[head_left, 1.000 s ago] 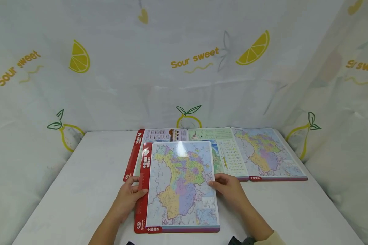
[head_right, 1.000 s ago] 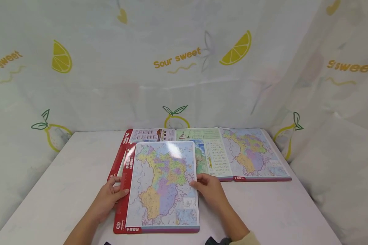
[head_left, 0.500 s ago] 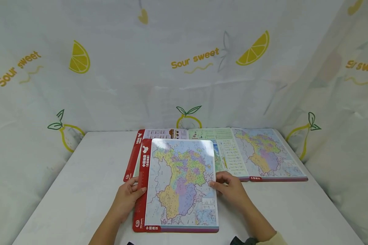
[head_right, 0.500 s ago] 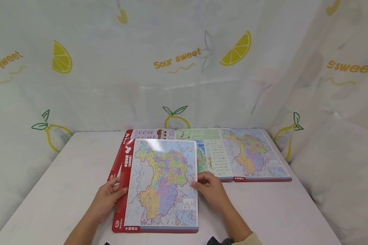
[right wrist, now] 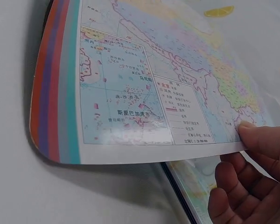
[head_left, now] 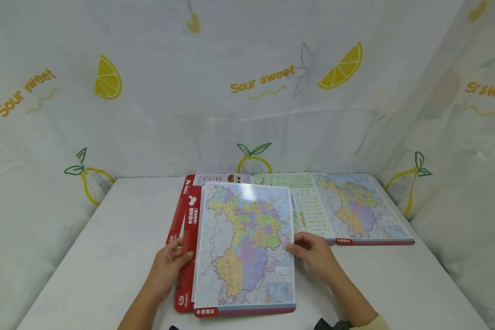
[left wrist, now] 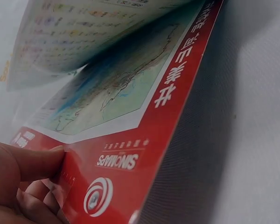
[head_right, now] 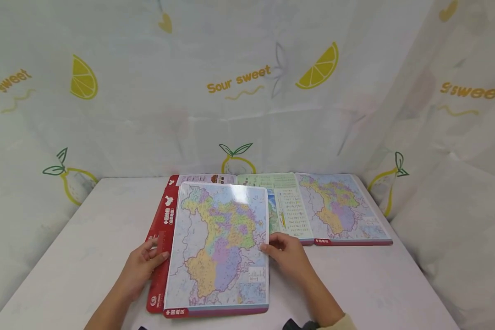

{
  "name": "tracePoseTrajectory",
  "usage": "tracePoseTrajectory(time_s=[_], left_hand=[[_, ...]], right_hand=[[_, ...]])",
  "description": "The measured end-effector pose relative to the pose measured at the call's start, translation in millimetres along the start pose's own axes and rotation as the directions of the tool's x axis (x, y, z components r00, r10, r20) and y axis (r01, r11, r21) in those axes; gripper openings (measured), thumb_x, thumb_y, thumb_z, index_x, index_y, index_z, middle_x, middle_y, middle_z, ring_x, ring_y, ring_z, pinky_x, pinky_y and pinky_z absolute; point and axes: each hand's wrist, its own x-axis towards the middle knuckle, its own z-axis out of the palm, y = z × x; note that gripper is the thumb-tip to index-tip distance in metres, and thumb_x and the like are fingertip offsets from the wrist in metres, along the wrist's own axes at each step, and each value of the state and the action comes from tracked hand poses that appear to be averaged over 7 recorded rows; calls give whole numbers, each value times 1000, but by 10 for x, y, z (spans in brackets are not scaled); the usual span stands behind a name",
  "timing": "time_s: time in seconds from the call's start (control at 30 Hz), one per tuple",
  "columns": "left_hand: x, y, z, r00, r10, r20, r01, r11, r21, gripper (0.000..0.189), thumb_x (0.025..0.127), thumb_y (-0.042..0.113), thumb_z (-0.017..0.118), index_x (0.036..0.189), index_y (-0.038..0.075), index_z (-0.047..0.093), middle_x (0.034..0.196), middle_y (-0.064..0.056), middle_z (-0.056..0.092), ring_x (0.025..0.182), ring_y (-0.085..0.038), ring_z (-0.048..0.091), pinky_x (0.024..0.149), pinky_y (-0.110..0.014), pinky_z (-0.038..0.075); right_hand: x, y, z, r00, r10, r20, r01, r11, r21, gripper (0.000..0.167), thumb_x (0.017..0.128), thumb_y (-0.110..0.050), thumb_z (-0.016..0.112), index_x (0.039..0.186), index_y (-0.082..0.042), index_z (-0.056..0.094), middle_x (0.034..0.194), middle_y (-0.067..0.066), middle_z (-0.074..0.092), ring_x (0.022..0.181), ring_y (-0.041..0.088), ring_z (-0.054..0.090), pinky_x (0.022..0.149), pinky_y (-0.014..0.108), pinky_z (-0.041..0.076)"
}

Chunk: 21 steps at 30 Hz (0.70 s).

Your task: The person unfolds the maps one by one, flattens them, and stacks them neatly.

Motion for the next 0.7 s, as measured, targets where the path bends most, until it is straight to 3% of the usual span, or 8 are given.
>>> tracePoseTrajectory(time_s=[0.43, 0.7], left_hand=[[17, -3, -69, 1000, 8, -23, -8, 1000, 11, 43, 94, 13, 65, 135, 7, 52, 116, -18, 70, 89, -27, 73, 73, -40, 61], [35, -3, -134, 999, -24, -44, 26, 999, 43, 49, 96, 17, 64, 141, 10, 47, 125, -19, 66, 95, -25, 72, 77, -40, 61]], right_hand=[[-39, 48, -253, 1000, -26, -11, 26, 999, 47, 34, 88, -25, 75, 108, 0, 66, 96, 11, 66, 77, 19, 61, 67, 28, 56], [-82, 151, -514, 999, -36, -31, 38, 997, 72, 40, 90, -25, 72, 116, 4, 63, 95, 9, 68, 77, 19, 65, 70, 32, 59]])
